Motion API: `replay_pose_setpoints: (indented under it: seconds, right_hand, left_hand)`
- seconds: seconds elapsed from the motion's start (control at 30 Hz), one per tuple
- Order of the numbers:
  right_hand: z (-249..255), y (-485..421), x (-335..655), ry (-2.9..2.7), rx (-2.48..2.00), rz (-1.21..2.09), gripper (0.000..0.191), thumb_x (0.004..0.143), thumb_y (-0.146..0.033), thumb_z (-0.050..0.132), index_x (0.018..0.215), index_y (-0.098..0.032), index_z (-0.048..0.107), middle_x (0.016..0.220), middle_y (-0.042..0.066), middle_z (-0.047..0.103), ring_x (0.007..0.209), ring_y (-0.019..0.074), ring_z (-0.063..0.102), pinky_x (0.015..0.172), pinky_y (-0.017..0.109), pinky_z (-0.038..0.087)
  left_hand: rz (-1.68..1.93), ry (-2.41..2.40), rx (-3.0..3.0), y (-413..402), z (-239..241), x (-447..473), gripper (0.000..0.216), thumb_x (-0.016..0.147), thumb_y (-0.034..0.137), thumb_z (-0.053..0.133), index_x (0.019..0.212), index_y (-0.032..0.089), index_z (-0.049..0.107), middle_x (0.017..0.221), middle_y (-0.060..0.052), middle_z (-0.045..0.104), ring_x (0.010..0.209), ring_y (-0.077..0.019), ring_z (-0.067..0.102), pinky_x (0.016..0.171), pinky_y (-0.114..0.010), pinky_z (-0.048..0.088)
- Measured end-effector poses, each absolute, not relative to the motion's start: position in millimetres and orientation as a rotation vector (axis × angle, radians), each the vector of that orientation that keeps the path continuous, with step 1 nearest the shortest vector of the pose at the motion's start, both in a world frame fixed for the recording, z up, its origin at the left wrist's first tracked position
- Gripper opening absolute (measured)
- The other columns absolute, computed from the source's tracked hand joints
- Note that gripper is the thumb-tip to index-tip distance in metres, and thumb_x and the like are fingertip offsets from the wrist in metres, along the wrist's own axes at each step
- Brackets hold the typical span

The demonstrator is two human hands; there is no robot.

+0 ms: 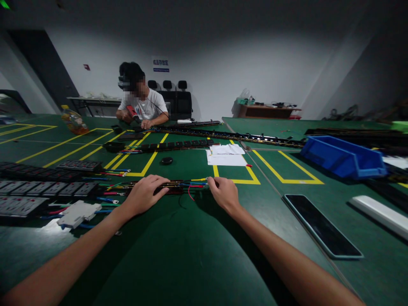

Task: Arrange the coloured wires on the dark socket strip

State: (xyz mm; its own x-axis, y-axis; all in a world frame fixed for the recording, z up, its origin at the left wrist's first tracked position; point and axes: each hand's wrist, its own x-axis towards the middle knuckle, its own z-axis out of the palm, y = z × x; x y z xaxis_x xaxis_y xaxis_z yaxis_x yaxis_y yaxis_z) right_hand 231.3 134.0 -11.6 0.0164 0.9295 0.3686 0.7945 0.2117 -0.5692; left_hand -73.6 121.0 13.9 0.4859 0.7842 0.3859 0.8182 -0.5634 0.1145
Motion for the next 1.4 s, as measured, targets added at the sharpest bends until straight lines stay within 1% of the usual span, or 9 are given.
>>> replay_pose_setpoints:
  seconds: [0.17, 0.3, 0.4, 0.6, 0.77, 0.9, 1.17, 1.3, 1.4]
  right_hand:
    - [-10.2, 134.6, 230.0, -1.816, -1.664, 0.293, 0.055, 0.097, -0.052, 0.042, 0.057, -0.021, 0.060, 0.056, 0.004, 0.060, 0.056, 0.0184, 0.054, 0.054, 0.029, 0.026]
    - [-13.1, 137.1, 231.0, -1.899, -1.520, 0.323, 0.053, 0.098, -0.054, 0.042, 0.057, -0.022, 0.053, 0.056, 0.002, 0.055, 0.054, 0.0164, 0.051, 0.055, 0.029, 0.026]
    - [-14.4, 136.5, 231.2, -1.918, -1.435, 0.299, 0.048, 0.096, -0.054, 0.046, 0.061, -0.022, 0.051, 0.058, 0.000, 0.054, 0.055, 0.0155, 0.048, 0.056, 0.029, 0.027]
    - [-12.4, 131.5, 229.6, -1.952, -1.363, 0.188, 0.036, 0.094, -0.049, 0.052, 0.070, -0.022, 0.053, 0.063, 0.000, 0.055, 0.059, 0.0161, 0.049, 0.059, 0.029, 0.029]
    - [-12.5, 132.6, 228.7, -1.976, -1.481, 0.213, 0.041, 0.097, -0.051, 0.048, 0.068, -0.023, 0.052, 0.065, 0.002, 0.059, 0.058, 0.0169, 0.051, 0.057, 0.029, 0.027]
    - [-14.1, 134.6, 228.9, -1.979, -1.544, 0.240, 0.044, 0.098, -0.052, 0.047, 0.066, -0.023, 0.051, 0.063, 0.002, 0.059, 0.057, 0.0171, 0.051, 0.056, 0.028, 0.025]
    - [-14.0, 136.5, 231.0, -1.971, -1.493, 0.312, 0.043, 0.099, -0.052, 0.043, 0.070, -0.023, 0.055, 0.064, 0.001, 0.059, 0.059, 0.0178, 0.053, 0.057, 0.028, 0.028]
    - [-14.4, 141.6, 234.3, -1.808, -1.426, 0.434, 0.039, 0.095, -0.044, 0.040, 0.069, -0.022, 0.059, 0.064, 0.002, 0.059, 0.064, 0.0191, 0.055, 0.061, 0.029, 0.034]
    - [-17.7, 147.2, 237.5, -1.636, -1.388, 0.515, 0.033, 0.089, -0.041, 0.044, 0.083, -0.019, 0.068, 0.070, 0.003, 0.064, 0.067, 0.0202, 0.057, 0.062, 0.030, 0.039]
  left_hand:
    - [-0.645, -1.412, -2.633, 121.6, 13.4, -73.6, 0.029, 0.101, 0.038, 0.052, 0.122, 0.024, 0.066, 0.117, -0.007, 0.071, 0.105, -0.0250, 0.064, 0.090, -0.044, 0.053]
    - [-0.628, -1.418, -2.639, 121.7, 13.2, -73.8, 0.030, 0.101, 0.037, 0.052, 0.123, 0.023, 0.066, 0.119, -0.008, 0.071, 0.107, -0.0255, 0.063, 0.091, -0.045, 0.053]
    - [-0.618, -1.427, -2.644, 121.4, 13.5, -73.8, 0.030, 0.101, 0.037, 0.053, 0.124, 0.023, 0.066, 0.119, -0.008, 0.070, 0.107, -0.0257, 0.063, 0.092, -0.046, 0.053]
    - [-0.626, -1.438, -2.641, 121.6, 13.6, -73.7, 0.029, 0.101, 0.037, 0.054, 0.123, 0.023, 0.066, 0.119, -0.008, 0.071, 0.106, -0.0252, 0.064, 0.092, -0.045, 0.053]
    - [-0.633, -1.427, -2.644, 121.7, 13.5, -73.6, 0.030, 0.101, 0.037, 0.052, 0.123, 0.023, 0.066, 0.118, -0.008, 0.071, 0.105, -0.0253, 0.064, 0.090, -0.045, 0.053]
    - [-0.634, -1.438, -2.643, 121.5, 14.3, -73.2, 0.030, 0.101, 0.038, 0.053, 0.123, 0.023, 0.066, 0.118, -0.008, 0.071, 0.105, -0.0256, 0.064, 0.090, -0.045, 0.053]
    - [-0.662, -1.424, -2.646, 121.8, 13.6, -73.6, 0.030, 0.101, 0.038, 0.052, 0.122, 0.023, 0.067, 0.117, -0.008, 0.071, 0.104, -0.0256, 0.064, 0.090, -0.045, 0.053]
    - [-0.636, -1.442, -2.653, 122.0, 13.0, -73.8, 0.030, 0.101, 0.038, 0.052, 0.123, 0.023, 0.066, 0.118, -0.008, 0.071, 0.106, -0.0251, 0.064, 0.091, -0.045, 0.053]
    - [-0.627, -1.436, -2.639, 122.2, 12.8, -73.6, 0.029, 0.101, 0.037, 0.053, 0.123, 0.024, 0.067, 0.118, -0.008, 0.071, 0.106, -0.0257, 0.064, 0.091, -0.045, 0.052]
